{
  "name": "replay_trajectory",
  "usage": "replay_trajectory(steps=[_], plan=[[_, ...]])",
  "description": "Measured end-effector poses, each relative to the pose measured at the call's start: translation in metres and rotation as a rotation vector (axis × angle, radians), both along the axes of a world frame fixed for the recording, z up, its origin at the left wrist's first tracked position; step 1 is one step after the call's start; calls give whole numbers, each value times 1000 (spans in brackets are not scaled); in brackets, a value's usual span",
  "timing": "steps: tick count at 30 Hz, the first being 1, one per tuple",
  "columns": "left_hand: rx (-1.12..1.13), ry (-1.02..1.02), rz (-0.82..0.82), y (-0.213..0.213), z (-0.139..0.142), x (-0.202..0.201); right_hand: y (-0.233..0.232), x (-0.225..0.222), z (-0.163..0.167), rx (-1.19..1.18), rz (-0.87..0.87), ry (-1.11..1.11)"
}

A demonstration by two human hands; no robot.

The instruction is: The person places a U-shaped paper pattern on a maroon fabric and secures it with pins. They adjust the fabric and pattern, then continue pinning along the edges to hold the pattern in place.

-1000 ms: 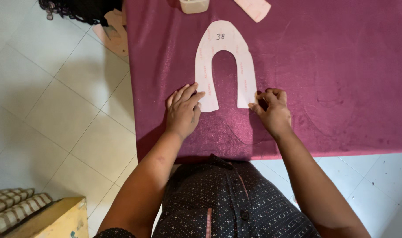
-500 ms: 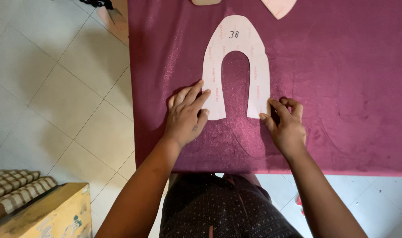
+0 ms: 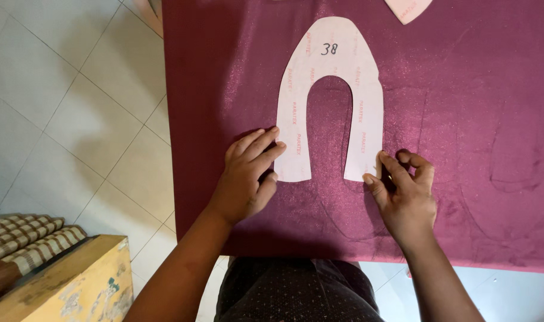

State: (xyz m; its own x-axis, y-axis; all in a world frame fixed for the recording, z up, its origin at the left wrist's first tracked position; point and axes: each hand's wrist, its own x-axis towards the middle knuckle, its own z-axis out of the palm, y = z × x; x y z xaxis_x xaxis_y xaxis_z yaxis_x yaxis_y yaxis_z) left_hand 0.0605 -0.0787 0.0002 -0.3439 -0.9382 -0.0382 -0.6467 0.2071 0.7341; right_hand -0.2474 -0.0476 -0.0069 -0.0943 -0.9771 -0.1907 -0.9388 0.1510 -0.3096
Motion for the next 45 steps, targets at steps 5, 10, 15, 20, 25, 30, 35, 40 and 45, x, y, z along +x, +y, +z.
replay_trajectory(steps=[5, 10, 15, 20, 25, 30, 35, 40, 45], plan=[[68, 96, 95, 0, -2, 2, -1, 1, 2, -34, 32, -17], [23, 95, 105, 3, -7, 2, 0, 2, 2, 32, -21, -7], [-70, 85, 62, 6, -11, 6, 4, 4, 0, -11, 20, 44], [-79, 73, 46, 15, -13, 12, 15, 10, -12, -40, 9, 89], [-72, 36, -39, 24, -16, 24, 24, 27, -28, -135, -37, 202], [-103, -36, -212, 31, -24, 52, 28, 46, -37, -318, -54, 279], [-276, -48, -384, 26, -35, 80, 28, 54, -34, -330, -68, 199], [-174, 75, -374, 19, -36, 87, 17, 64, -19, -224, -76, 286], [-132, 155, -344, 18, -28, 94, 17, 91, -6, -142, -261, 313]])
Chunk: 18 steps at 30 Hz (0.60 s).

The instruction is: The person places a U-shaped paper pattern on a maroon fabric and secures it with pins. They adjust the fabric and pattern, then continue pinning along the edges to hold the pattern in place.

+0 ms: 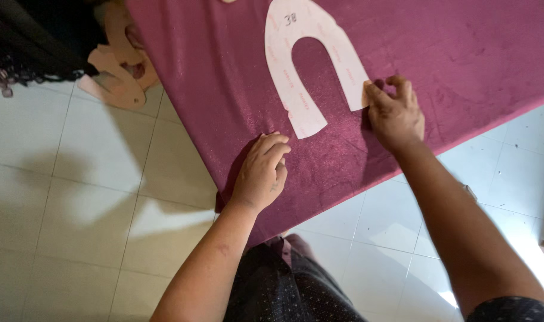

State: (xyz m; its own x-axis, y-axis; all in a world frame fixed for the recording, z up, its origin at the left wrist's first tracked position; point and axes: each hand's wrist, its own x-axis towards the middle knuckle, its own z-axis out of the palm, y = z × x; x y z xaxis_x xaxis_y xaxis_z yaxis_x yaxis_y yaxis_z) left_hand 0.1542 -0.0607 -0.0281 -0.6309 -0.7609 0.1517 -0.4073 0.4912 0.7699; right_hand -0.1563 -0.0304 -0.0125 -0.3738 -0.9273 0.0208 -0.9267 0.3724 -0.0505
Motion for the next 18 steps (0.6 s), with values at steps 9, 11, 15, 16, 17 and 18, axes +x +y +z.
replay_trajectory(steps=[9, 11, 15, 16, 17, 18], plan=[[20, 79, -17, -1, -4, 10, 83, 107, -4, -262, -223, -186], [20, 89, -45, -3, -1, 12, 99, 140, -5, -214, -349, -331], [51, 164, -183, -14, 8, 19, 96, 170, 3, -167, -475, -294], [61, 150, -255, -21, 10, 23, 91, 174, 5, -159, -524, -291], [76, 134, -329, -30, 11, 28, 87, 184, 7, -145, -578, -288], [83, 100, -434, -46, 13, 31, 80, 193, 8, -151, -646, -300]])
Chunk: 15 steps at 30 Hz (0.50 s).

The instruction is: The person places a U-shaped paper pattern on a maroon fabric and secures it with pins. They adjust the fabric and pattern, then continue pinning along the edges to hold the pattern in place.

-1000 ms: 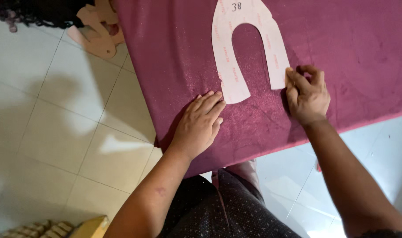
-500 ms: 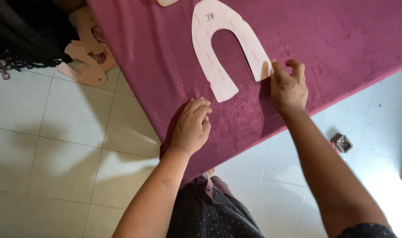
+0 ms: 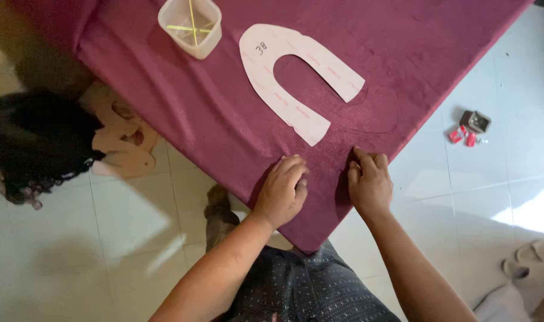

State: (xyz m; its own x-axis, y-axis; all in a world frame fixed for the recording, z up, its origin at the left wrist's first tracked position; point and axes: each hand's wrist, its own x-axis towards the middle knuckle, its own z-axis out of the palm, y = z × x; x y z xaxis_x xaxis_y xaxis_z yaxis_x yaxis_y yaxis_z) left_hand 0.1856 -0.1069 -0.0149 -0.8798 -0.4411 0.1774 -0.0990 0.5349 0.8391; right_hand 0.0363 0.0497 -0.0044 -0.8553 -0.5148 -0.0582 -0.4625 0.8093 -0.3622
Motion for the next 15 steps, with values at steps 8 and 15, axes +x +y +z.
replay_trajectory(steps=[8, 15], plan=[[-488, -56, -273, -130, 2, -22, -35, 61, -13, -37, -236, 240], [-600, -42, -367, -197, -3, -51, -41, 61, -14, -13, -257, 233]])
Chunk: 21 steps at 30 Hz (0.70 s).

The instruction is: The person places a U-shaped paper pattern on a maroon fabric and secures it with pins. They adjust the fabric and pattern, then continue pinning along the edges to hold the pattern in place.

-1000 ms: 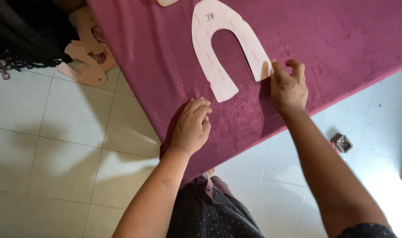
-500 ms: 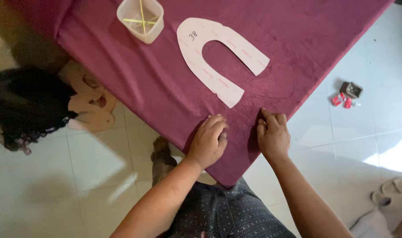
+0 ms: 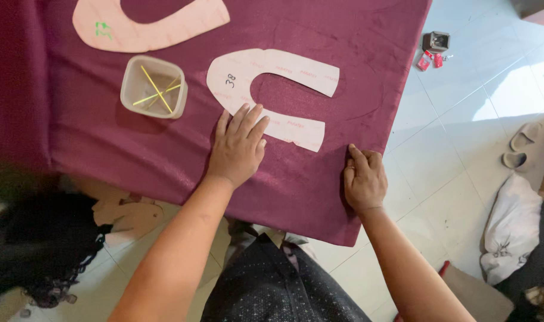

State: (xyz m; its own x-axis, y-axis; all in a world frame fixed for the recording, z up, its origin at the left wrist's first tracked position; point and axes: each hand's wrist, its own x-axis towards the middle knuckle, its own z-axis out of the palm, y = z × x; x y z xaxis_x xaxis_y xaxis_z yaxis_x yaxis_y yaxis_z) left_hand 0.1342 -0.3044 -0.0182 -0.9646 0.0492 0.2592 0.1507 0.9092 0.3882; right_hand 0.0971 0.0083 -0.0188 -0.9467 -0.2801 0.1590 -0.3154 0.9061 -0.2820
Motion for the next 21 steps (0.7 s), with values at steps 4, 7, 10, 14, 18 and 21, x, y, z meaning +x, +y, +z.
replay_trajectory(steps=[4, 7, 10, 14, 18, 21], plan=[[0, -77, -11, -7, -3, -8, -7, -1, 3, 2, -38, -26], [13, -120, -17, -6, -5, -8, -8, -2, 7, 3, -46, -58], [-1, -128, -21, -8, -6, -10, -7, -4, 8, 39, -60, -114], [-12, -126, -8, -3, -7, -12, -3, -4, 9, 38, -52, -141], [0, -157, 1, 3, -6, -10, -2, -8, 15, 55, -40, -135], [4, -145, -22, 3, -5, -12, -9, -7, 21, 56, -91, -139]])
